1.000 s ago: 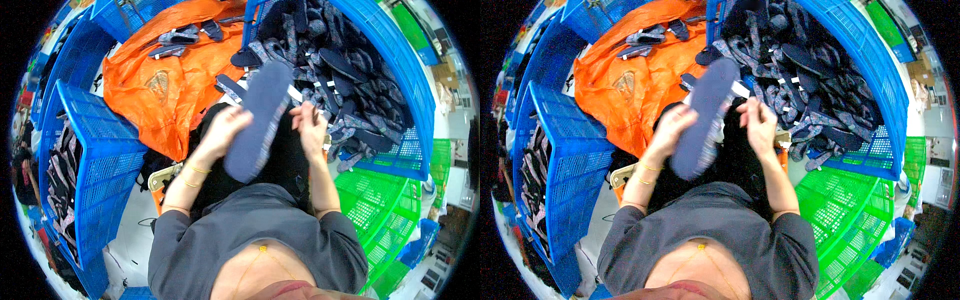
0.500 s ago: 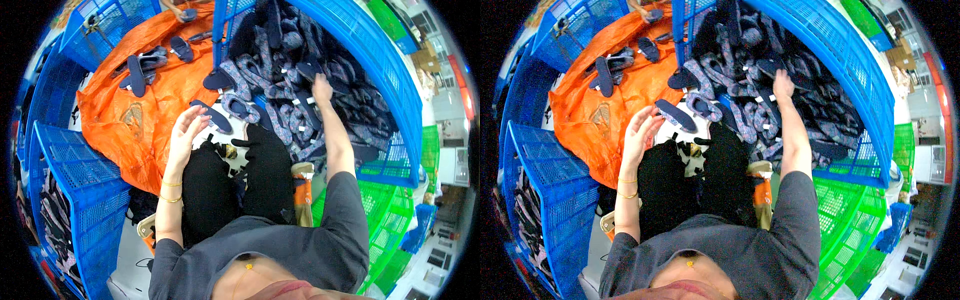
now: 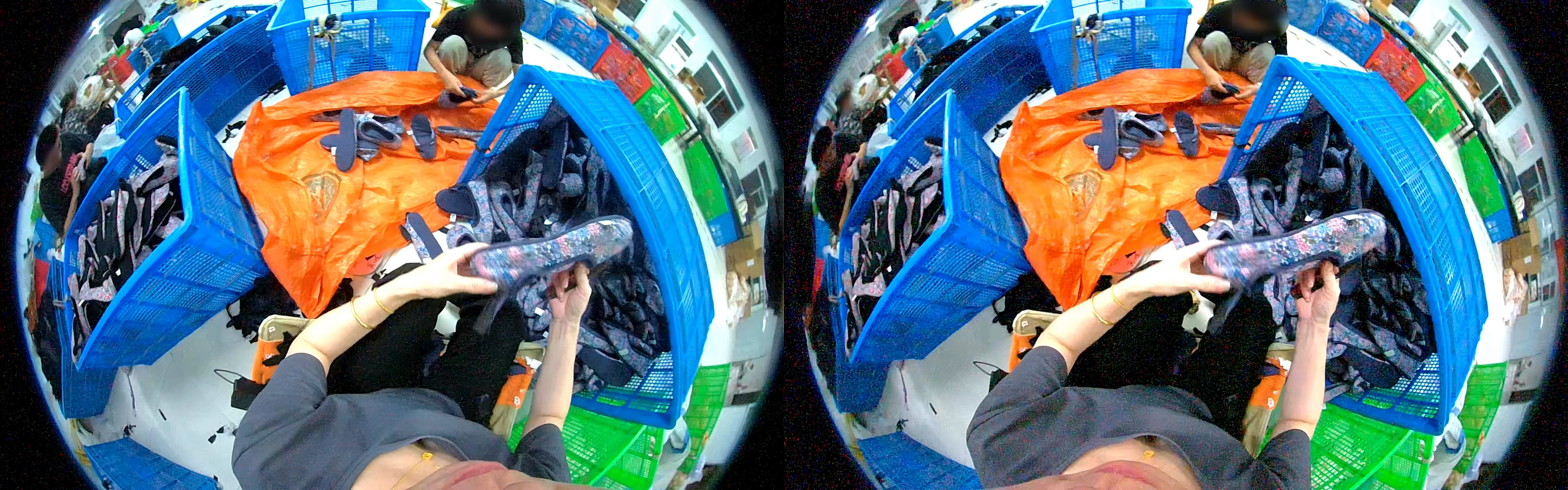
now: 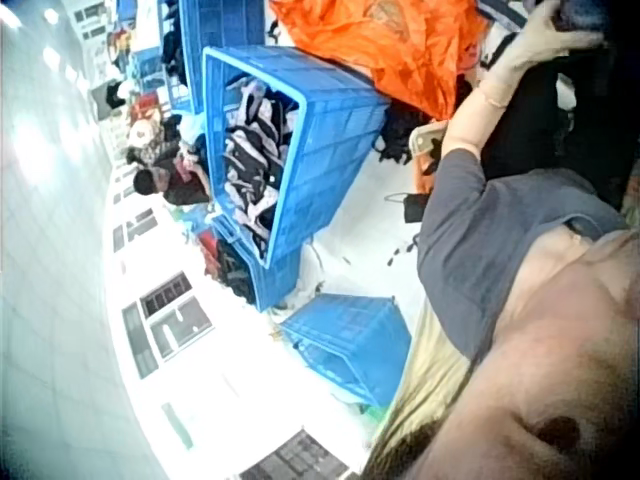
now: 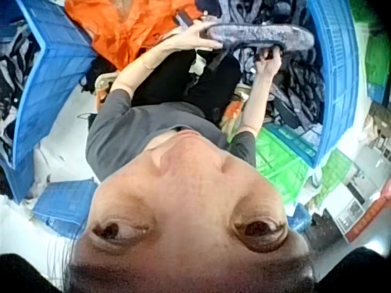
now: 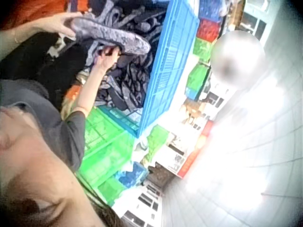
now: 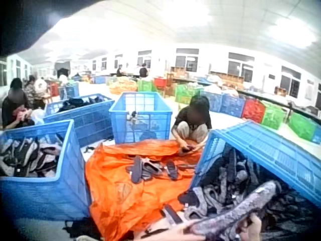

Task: The person sits on a low stool in a warehouse, handling floral-patterned slippers. They pick up slippers from a blue crate, inspect them, and place them into a large orange sack. The person also moves a blue crate to access more slippers and continues the sorting process.

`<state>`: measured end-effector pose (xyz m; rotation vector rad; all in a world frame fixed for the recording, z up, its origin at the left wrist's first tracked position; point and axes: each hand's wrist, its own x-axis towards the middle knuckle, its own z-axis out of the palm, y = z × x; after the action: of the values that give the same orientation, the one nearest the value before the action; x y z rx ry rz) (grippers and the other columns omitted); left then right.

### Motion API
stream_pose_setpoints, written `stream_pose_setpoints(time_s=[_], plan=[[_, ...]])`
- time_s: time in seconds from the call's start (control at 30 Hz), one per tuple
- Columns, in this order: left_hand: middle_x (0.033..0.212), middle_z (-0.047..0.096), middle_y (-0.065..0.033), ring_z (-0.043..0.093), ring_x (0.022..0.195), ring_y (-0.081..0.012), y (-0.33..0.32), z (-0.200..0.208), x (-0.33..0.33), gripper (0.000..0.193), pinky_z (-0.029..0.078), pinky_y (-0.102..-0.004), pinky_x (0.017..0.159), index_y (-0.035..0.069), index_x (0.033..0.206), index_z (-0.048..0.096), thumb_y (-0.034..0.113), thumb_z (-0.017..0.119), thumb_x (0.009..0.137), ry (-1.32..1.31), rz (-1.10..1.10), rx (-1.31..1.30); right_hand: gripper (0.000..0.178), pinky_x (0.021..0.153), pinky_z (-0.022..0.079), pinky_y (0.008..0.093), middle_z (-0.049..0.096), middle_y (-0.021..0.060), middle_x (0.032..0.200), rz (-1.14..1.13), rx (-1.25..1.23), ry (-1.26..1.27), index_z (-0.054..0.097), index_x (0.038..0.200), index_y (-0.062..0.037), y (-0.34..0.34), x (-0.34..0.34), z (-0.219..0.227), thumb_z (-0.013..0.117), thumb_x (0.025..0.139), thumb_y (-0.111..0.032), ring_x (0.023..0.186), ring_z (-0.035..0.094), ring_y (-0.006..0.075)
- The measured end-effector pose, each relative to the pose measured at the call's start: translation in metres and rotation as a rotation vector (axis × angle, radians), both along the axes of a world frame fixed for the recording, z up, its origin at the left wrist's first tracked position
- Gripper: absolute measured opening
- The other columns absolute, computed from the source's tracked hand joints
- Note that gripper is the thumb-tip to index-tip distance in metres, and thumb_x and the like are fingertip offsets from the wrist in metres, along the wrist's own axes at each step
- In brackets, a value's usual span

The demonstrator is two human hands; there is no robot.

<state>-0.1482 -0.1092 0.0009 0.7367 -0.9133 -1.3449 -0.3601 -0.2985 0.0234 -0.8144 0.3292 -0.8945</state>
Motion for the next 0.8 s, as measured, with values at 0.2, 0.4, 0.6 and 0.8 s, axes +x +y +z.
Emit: stream_pose_setpoints(time_s=[0.2, 0.4, 0.6, 0.8], plan=[[0.135, 0.045, -0.0090, 0.044, 0.124, -0.0174, 0.046, 0.026, -0.016, 0.074, 0.036, -0.0345, 0.105, 0.005, 0.141, 0.034, 0.010, 0.075, 0.080, -0.035, 0.260, -0.208, 0.029, 0.040, 0.030, 0.0243, 0.048, -0.0008, 0.056, 0.203, 0.414, 0.075, 0.058, 0.081, -0.0125, 0.055, 0.026, -0.026, 0.049, 0.097, -0.034, 0.035, 0.032, 0.0114], [0.139, 0.039, -0.0174, 0.037, 0.132, -0.0296, 0.052, 0.033, -0.006, 0.068, 0.030, -0.0437, 0.110, 0.010, 0.134, 0.031, 0.026, 0.072, 0.082, -0.181, 0.249, -0.287, 0.030, 0.038, 0.029, 0.0232, 0.045, -0.0024, 0.055, 0.126, 0.631, 0.167, 0.056, 0.083, -0.0119, 0.113, 0.030, -0.017, 0.046, 0.099, -0.035, 0.035, 0.031, 0.0084], [0.143, 0.039, -0.0106, 0.037, 0.133, -0.0196, 0.055, 0.024, -0.026, 0.064, 0.026, -0.0361, 0.113, 0.003, 0.142, 0.033, 0.032, 0.061, 0.092, 0.013, -0.083, -0.162, 0.027, 0.070, 0.054, 0.0320, 0.068, 0.0093, 0.098, -0.085, 0.485, 0.228, 0.061, 0.107, -0.0010, 0.108, 0.005, -0.046, 0.051, 0.096, -0.023, 0.077, 0.065, 0.0181], [0.131, 0.051, -0.0046, 0.052, 0.116, -0.0166, 0.050, -0.007, -0.027, 0.047, 0.043, -0.0352, 0.100, 0.004, 0.136, 0.043, 0.032, 0.049, 0.099, 0.213, -0.049, 0.081, 0.017, 0.054, 0.037, 0.0266, 0.055, -0.0035, 0.071, -0.098, 0.333, 0.313, 0.055, 0.083, -0.0141, 0.086, 0.015, -0.020, 0.054, 0.095, -0.027, 0.056, 0.046, 0.0096]])
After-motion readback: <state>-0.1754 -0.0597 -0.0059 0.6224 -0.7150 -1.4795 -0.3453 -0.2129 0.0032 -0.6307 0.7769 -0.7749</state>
